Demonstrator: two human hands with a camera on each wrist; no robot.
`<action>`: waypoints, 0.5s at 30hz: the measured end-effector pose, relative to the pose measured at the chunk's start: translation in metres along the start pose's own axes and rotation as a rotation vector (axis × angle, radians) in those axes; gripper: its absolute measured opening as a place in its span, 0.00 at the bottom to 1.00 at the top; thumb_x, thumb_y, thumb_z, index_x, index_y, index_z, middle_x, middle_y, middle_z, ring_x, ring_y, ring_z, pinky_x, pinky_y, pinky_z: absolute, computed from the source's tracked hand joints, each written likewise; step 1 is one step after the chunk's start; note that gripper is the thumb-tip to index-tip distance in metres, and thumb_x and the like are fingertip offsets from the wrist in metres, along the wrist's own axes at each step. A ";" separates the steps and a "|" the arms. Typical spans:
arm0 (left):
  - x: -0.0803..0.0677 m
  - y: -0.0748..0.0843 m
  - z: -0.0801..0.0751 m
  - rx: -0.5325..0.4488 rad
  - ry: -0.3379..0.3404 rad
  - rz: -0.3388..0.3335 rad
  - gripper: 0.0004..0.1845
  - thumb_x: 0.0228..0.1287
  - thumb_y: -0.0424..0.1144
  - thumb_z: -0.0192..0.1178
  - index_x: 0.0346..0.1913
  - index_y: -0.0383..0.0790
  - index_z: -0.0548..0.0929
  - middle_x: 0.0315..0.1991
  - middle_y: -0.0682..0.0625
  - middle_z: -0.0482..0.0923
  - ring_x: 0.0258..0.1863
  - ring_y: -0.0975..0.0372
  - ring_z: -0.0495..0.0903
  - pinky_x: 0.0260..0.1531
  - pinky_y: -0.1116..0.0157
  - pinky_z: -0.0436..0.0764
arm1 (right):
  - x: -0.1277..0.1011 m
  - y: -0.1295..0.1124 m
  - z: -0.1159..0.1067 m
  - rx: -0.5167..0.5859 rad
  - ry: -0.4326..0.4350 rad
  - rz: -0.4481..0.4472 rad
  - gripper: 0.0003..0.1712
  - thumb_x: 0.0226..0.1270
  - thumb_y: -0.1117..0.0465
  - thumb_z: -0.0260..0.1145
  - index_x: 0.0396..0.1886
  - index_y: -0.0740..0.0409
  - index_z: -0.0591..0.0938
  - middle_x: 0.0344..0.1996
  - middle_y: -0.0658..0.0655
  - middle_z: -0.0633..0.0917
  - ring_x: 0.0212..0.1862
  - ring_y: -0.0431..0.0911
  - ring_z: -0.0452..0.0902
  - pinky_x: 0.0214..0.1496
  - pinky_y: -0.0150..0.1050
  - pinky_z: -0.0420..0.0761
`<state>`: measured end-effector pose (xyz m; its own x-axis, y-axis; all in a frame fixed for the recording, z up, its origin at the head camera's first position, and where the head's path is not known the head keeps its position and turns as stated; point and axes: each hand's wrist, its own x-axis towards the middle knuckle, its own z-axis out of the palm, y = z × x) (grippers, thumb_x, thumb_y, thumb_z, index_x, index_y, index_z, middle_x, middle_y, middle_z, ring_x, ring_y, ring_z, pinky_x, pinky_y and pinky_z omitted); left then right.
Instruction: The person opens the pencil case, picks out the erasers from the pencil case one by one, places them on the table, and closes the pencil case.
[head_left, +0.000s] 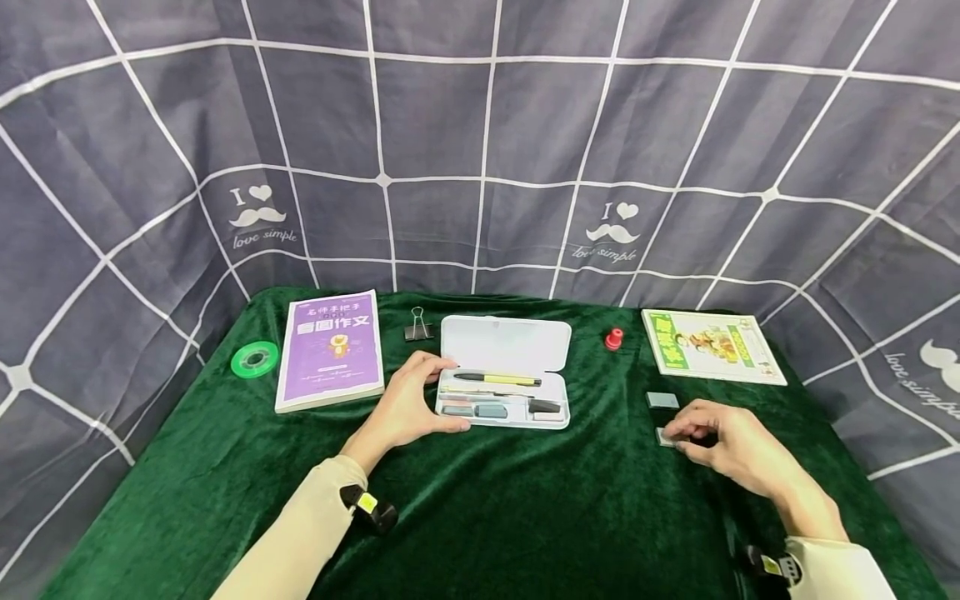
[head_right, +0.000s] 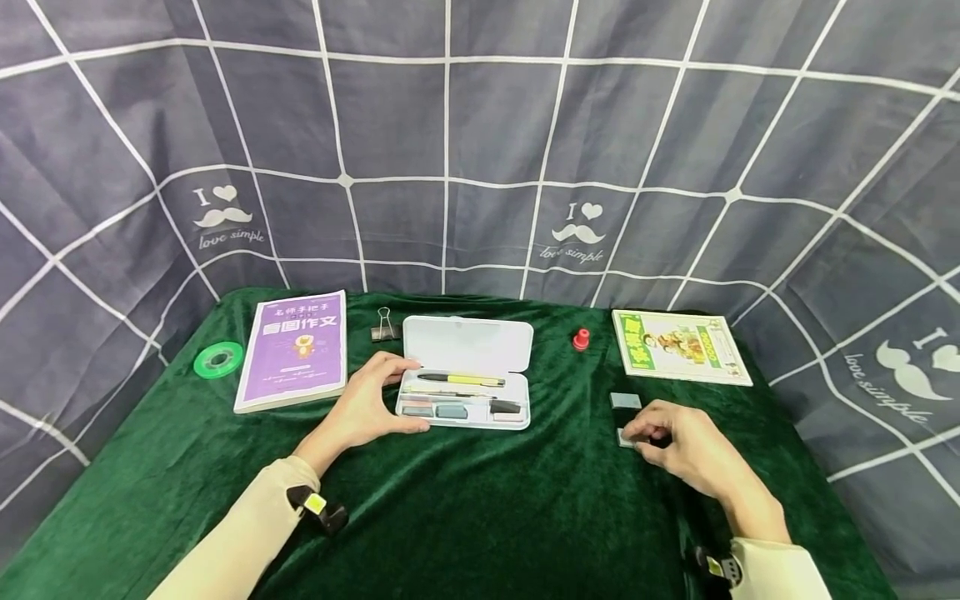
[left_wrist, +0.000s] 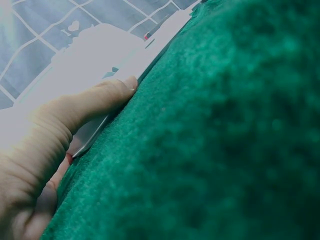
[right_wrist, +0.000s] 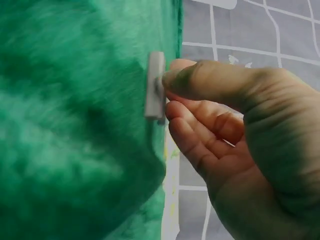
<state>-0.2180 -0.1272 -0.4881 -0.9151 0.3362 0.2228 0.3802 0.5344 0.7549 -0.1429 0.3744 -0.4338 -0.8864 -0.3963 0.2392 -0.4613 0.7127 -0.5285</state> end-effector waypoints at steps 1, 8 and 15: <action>0.000 0.000 0.000 0.003 0.000 0.000 0.50 0.43 0.52 0.94 0.71 0.44 0.83 0.63 0.49 0.77 0.65 0.51 0.83 0.70 0.51 0.84 | 0.002 -0.003 -0.001 -0.009 0.002 0.005 0.21 0.61 0.74 0.84 0.45 0.44 0.94 0.40 0.44 0.90 0.38 0.35 0.82 0.39 0.29 0.82; -0.001 -0.002 -0.001 0.012 0.002 -0.008 0.50 0.43 0.51 0.94 0.71 0.44 0.83 0.63 0.50 0.77 0.65 0.51 0.83 0.70 0.50 0.84 | 0.044 -0.034 0.004 0.071 0.069 -0.035 0.22 0.65 0.73 0.82 0.54 0.48 0.92 0.47 0.49 0.93 0.44 0.40 0.89 0.49 0.30 0.88; 0.000 0.000 0.000 0.002 0.000 0.003 0.50 0.43 0.51 0.95 0.71 0.43 0.83 0.63 0.49 0.77 0.65 0.52 0.83 0.70 0.51 0.84 | 0.088 -0.068 0.031 0.217 0.047 -0.133 0.21 0.66 0.75 0.82 0.53 0.50 0.92 0.47 0.49 0.92 0.45 0.43 0.90 0.52 0.35 0.90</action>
<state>-0.2180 -0.1277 -0.4880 -0.9140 0.3377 0.2248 0.3830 0.5352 0.7529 -0.1884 0.2728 -0.4023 -0.8219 -0.4470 0.3530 -0.5590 0.5136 -0.6510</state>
